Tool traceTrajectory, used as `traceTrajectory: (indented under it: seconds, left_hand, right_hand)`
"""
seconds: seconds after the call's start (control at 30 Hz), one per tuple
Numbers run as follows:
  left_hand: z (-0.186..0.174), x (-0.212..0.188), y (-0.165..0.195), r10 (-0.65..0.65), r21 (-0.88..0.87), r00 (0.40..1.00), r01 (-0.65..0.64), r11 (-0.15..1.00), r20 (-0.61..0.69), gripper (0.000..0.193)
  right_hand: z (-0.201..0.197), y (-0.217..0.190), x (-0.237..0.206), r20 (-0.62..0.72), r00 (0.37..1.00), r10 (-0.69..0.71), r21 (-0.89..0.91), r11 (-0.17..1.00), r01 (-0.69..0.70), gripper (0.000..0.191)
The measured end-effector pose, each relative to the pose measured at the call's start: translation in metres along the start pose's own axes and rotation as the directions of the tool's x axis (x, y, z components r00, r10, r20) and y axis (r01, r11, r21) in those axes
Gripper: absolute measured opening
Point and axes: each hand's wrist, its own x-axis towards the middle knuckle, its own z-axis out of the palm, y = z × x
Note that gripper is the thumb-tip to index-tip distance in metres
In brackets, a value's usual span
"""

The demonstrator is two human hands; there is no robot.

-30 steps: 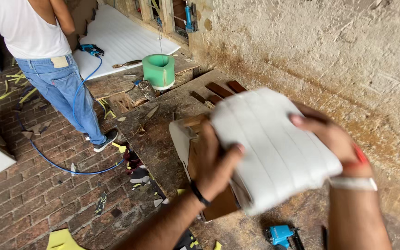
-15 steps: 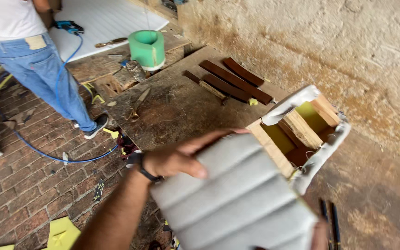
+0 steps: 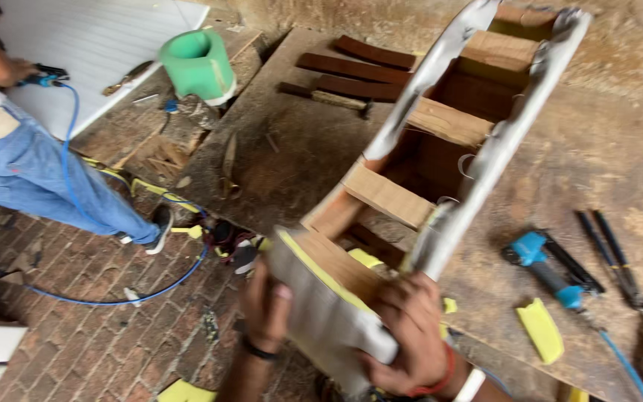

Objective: The person staples quilted fabric onto a wooden frame using a pneumatic staple gun, trims excess fabric with scissors, and adjusts foam padding. They repeatedly pull and staple the fabric to secure it around the edges of the frame.

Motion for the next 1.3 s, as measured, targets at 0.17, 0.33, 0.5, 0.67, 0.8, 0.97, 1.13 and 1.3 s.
traceTrajectory:
  seconds: [0.17, 0.33, 0.5, 0.67, 0.8, 0.97, 1.13, 1.3]
  left_hand:
    - [0.055, -0.08, -0.061, 0.059, -0.177, 0.991, -0.037, 0.984, 0.122, 0.082]
    - [0.078, -0.09, -0.105, -0.373, 0.177, 0.776, 0.33, 0.927, 0.509, 0.083]
    - [0.099, -0.06, -0.093, -0.433, 0.218, 0.703, 0.379, 0.899, 0.564, 0.085]
    - [0.096, -0.059, -0.041, 0.241, 0.259, 0.838, -0.404, 0.877, 0.49, 0.084]
    - [0.137, -0.045, -0.034, 0.312, 0.054, 0.605, -0.51, 0.859, 0.733, 0.045]
    - [0.152, -0.033, -0.057, 0.424, -0.131, 0.547, -0.493, 0.86, 0.722, 0.011]
    - [0.162, -0.034, -0.063, 0.361, -0.153, 0.599, -0.37, 0.916, 0.715, 0.015]
    - [0.174, -0.027, -0.057, 0.157, 0.026, 0.545, -0.313, 0.949, 0.823, 0.014]
  right_hand:
    - [0.002, 0.03, -0.094, 0.222, 0.972, 0.076, -0.044, 0.997, -0.068, 0.075]
    - [0.005, 0.052, -0.167, 0.054, 0.903, 0.427, -0.393, 0.84, -0.374, 0.092]
    - [0.019, 0.042, -0.187, -0.099, 0.714, 0.693, -0.375, 0.639, -0.672, 0.067]
    - [0.022, 0.029, -0.18, -0.114, 0.633, 0.766, -0.343, 0.567, -0.748, 0.064]
    - [0.021, 0.026, -0.171, -0.115, 0.607, 0.787, -0.224, 0.575, -0.787, 0.052]
    - [0.017, 0.024, -0.162, -0.123, 0.649, 0.751, -0.215, 0.618, -0.756, 0.039]
    - [0.02, 0.022, -0.155, -0.149, 0.586, 0.796, -0.122, 0.573, -0.81, 0.033]
    - [0.019, 0.018, -0.143, -0.13, 0.36, 0.924, -0.011, 0.362, -0.932, 0.03]
